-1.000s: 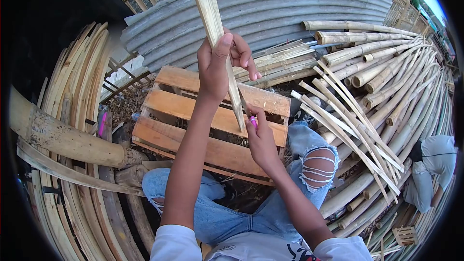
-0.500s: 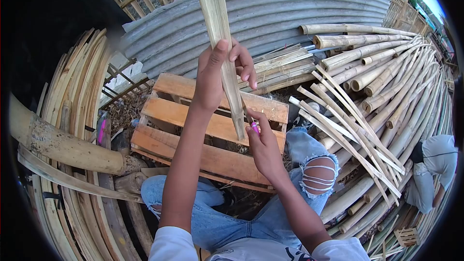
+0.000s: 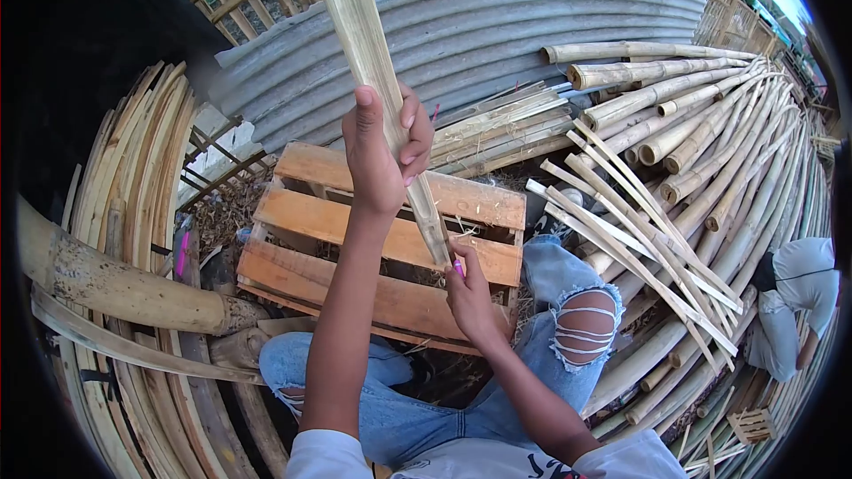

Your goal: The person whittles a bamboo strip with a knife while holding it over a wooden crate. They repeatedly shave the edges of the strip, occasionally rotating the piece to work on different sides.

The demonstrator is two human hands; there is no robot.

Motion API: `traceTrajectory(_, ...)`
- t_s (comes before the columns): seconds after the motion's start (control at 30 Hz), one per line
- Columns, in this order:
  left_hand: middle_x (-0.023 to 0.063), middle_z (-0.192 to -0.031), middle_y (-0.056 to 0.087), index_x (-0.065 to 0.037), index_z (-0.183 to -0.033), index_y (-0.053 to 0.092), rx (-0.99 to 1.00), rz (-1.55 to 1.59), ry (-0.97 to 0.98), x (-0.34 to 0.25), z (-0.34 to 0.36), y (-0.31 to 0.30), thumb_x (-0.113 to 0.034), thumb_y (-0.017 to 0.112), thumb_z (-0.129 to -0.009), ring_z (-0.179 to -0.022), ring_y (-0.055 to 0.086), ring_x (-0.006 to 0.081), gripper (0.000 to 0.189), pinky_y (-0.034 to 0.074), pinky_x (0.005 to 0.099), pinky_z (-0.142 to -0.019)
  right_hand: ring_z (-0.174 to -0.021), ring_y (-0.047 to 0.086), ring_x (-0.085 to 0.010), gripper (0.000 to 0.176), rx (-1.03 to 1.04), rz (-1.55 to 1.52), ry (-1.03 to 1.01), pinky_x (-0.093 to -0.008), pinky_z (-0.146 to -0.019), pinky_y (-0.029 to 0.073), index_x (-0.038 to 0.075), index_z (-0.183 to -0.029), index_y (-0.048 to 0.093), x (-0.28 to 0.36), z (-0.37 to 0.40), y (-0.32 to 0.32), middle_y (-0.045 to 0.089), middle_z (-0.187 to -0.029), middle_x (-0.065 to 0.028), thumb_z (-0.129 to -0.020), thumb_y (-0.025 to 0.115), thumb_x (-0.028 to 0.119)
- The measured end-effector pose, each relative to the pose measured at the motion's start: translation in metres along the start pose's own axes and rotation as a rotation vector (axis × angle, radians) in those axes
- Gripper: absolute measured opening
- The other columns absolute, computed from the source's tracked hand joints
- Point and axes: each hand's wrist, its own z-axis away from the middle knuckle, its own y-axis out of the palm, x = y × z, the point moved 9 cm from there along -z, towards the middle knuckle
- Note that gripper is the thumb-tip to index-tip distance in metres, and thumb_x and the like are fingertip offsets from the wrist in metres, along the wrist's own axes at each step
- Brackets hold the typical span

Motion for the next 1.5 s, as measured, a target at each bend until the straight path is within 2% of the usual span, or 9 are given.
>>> traceTrajectory(0.17, -0.0015, -0.046, 0.027, -0.008, -0.075, 0.036, 0.077, 0.066, -0.051, 0.004, 0.009, 0.015, -0.066, 0.030, -0.091, -0.032, 0.021, 0.0053, 0.060, 0.018, 0.0200, -0.031, -0.052, 0.034, -0.0046, 0.038, 0.079, -0.310, -0.008, -0.0223, -0.045, 0.029, 0.011, -0.135, 0.036, 0.114, 0.015, 0.001, 0.039, -0.068, 0.0021, -0.097, 0.040, 0.009)
traceTrajectory(0.3, -0.0013, -0.046, 0.030, -0.007, -0.073, 0.037, 0.096, 0.044, -0.037, -0.002, 0.013, 0.025, -0.067, 0.030, -0.090, -0.033, 0.022, 0.0047, 0.062, 0.018, 0.0198, -0.031, -0.041, 0.024, -0.0030, 0.040, -0.023, -0.270, 0.131, -0.0205, -0.038, 0.022, 0.019, -0.136, 0.032, 0.000, 0.013, 0.007, 0.027, -0.054, 0.0064, -0.098, 0.039, 0.012)
traceTrajectory(0.47, -0.0012, -0.048, 0.033, -0.007, -0.074, 0.039, 0.118, 0.000, -0.069, 0.005, 0.014, 0.036, -0.068, 0.031, -0.090, -0.037, 0.026, 0.0034, 0.064, 0.020, 0.0185, -0.033, -0.040, 0.023, -0.0041, 0.040, 0.078, -0.633, 0.073, -0.0203, -0.037, 0.021, 0.018, -0.136, 0.030, 0.095, 0.016, 0.002, 0.029, -0.056, 0.0050, -0.097, 0.036, 0.009)
traceTrajectory(0.63, -0.0012, -0.049, 0.034, -0.006, -0.075, 0.040, 0.079, 0.003, -0.074, 0.005, 0.014, 0.036, -0.068, 0.031, -0.090, -0.038, 0.025, 0.0033, 0.064, 0.020, 0.0181, -0.033, -0.039, 0.024, -0.0048, 0.041, 0.038, -0.563, 0.352, -0.0205, -0.037, 0.022, 0.021, -0.135, 0.031, 0.018, 0.018, 0.014, 0.028, -0.055, 0.0046, -0.096, 0.038, 0.010)
traceTrajectory(0.77, -0.0013, -0.049, 0.031, -0.007, -0.075, 0.038, 0.100, 0.047, -0.085, 0.007, 0.014, 0.033, -0.067, 0.033, -0.090, -0.037, 0.024, 0.0038, 0.063, 0.020, 0.0187, -0.032, -0.040, 0.022, -0.0042, 0.040, 0.107, -0.712, 0.144, -0.0210, -0.038, 0.019, 0.022, -0.135, 0.030, 0.083, 0.019, 0.004, 0.026, -0.054, 0.0055, -0.097, 0.037, 0.011)
traceTrajectory(1.2, -0.0013, -0.048, 0.026, -0.010, -0.077, 0.036, 0.039, 0.057, -0.045, 0.006, 0.014, 0.032, -0.065, 0.036, -0.090, -0.033, 0.018, 0.0064, 0.056, 0.018, 0.0189, -0.031, -0.041, 0.021, -0.0028, 0.044, 0.003, -0.749, 0.039, -0.0202, -0.037, 0.021, 0.022, -0.137, 0.030, 0.048, 0.016, 0.014, 0.027, -0.057, 0.0060, -0.096, 0.040, 0.007)
traceTrajectory(1.33, -0.0010, -0.049, 0.029, -0.009, -0.076, 0.036, 0.037, 0.120, -0.053, 0.004, 0.012, 0.022, -0.067, 0.033, -0.089, -0.033, 0.019, 0.0066, 0.060, 0.018, 0.0200, -0.030, -0.043, 0.023, -0.0028, 0.043, -0.001, -0.699, 0.209, -0.0194, -0.038, 0.023, 0.019, -0.138, 0.029, 0.016, 0.015, 0.018, 0.027, -0.058, 0.0059, -0.097, 0.039, 0.007)
traceTrajectory(1.43, -0.0017, -0.047, 0.027, -0.011, -0.077, 0.037, 0.027, 0.083, -0.046, 0.002, 0.012, 0.019, -0.066, 0.031, -0.090, -0.032, 0.018, 0.0073, 0.057, 0.018, 0.0204, -0.030, -0.070, 0.044, -0.0117, 0.043, 0.073, -0.555, 0.037, -0.0284, -0.071, 0.040, 0.005, -0.136, 0.030, 0.075, 0.018, 0.012, 0.048, -0.079, -0.0075, -0.095, 0.039, 0.004)
traceTrajectory(1.5, -0.0021, -0.046, 0.027, -0.011, -0.078, 0.037, 0.025, 0.059, -0.025, -0.002, 0.011, 0.018, -0.065, 0.031, -0.091, -0.031, 0.019, 0.0073, 0.055, 0.018, 0.0203, -0.030, -0.070, 0.043, -0.0111, 0.043, 0.012, -0.489, 0.078, -0.0277, -0.070, 0.039, 0.005, -0.137, 0.030, 0.023, 0.016, 0.021, 0.047, -0.079, -0.0078, -0.095, 0.039, 0.005)
